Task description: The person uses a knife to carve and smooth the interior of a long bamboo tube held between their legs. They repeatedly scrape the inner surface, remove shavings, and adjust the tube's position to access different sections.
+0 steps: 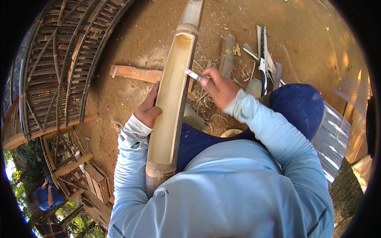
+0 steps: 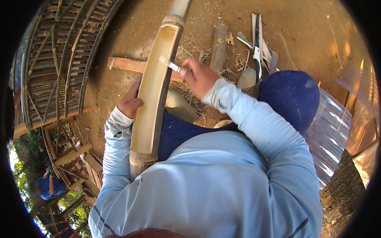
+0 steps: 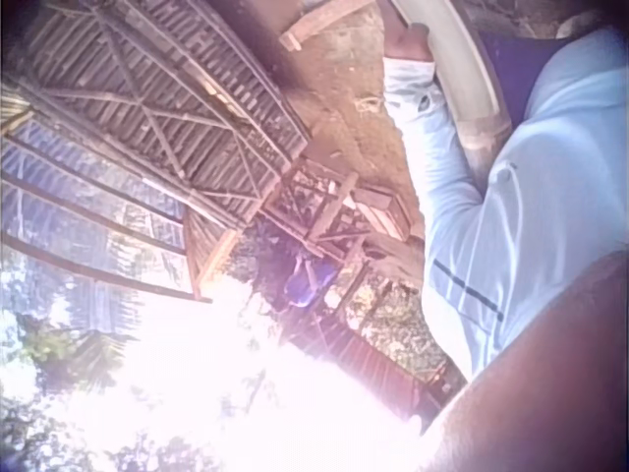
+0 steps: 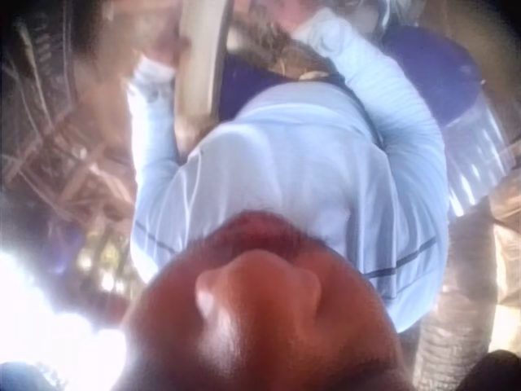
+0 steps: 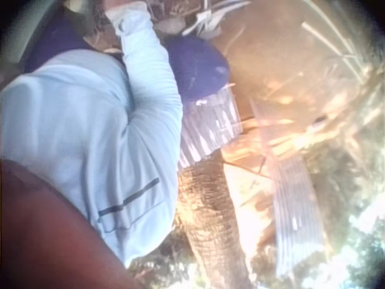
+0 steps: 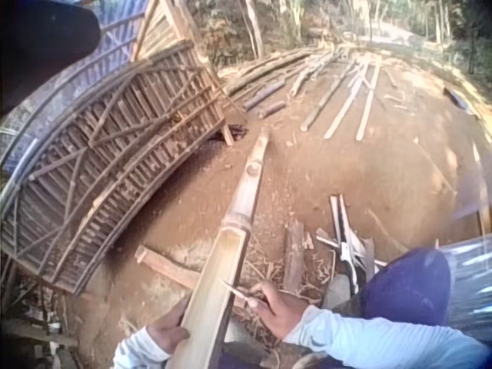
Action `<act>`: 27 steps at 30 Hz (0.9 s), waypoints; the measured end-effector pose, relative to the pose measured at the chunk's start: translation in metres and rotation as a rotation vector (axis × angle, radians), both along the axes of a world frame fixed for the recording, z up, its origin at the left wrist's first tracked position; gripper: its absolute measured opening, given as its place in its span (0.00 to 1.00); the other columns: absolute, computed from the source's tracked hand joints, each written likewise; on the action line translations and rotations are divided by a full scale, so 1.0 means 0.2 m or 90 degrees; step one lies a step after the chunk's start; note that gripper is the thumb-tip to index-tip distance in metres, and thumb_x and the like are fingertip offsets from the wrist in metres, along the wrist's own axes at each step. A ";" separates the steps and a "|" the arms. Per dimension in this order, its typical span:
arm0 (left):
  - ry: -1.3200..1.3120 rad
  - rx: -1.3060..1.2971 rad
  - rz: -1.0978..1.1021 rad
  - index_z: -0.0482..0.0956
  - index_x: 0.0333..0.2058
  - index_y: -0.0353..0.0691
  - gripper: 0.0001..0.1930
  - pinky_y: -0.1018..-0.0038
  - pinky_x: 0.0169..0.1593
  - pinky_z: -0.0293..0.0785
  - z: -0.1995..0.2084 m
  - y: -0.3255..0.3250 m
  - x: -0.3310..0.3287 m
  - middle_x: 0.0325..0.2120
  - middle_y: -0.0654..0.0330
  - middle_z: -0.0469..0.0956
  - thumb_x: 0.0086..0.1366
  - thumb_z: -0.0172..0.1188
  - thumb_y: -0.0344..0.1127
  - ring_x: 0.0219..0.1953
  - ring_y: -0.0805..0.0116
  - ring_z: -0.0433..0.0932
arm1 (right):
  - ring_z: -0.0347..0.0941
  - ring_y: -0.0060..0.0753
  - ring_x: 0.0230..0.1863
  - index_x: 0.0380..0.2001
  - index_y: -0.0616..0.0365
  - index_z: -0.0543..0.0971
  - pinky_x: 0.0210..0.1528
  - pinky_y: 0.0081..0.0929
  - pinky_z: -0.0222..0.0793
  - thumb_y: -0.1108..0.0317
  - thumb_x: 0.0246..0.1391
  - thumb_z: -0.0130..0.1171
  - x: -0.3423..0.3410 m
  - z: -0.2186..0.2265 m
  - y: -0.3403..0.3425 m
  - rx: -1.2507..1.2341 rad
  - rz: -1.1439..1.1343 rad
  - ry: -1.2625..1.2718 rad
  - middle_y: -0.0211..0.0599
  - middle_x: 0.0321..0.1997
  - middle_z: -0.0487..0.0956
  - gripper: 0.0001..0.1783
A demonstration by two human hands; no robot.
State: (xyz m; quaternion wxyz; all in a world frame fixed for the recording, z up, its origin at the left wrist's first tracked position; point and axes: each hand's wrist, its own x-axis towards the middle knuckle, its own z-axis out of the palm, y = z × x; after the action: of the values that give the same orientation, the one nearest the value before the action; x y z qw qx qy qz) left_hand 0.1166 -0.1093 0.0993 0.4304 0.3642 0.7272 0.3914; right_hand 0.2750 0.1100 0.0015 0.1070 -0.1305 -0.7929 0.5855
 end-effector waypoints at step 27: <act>0.101 -0.001 0.033 0.49 0.70 0.27 0.38 0.70 0.72 0.46 -0.10 -0.11 -0.02 0.69 0.44 0.56 0.57 0.41 0.20 0.72 0.58 0.52 | 0.73 0.63 0.26 0.33 0.61 0.71 0.29 0.52 0.67 0.51 0.69 0.45 -0.01 0.16 -0.24 0.195 0.063 -0.080 0.55 0.22 0.74 0.22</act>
State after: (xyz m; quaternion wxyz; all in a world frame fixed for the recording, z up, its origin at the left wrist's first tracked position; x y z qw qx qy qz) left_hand 0.1131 -0.1321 0.0801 0.3615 0.3746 0.7684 0.3722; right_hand 0.2721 0.0622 0.0345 0.0469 -0.1096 -0.8834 0.4532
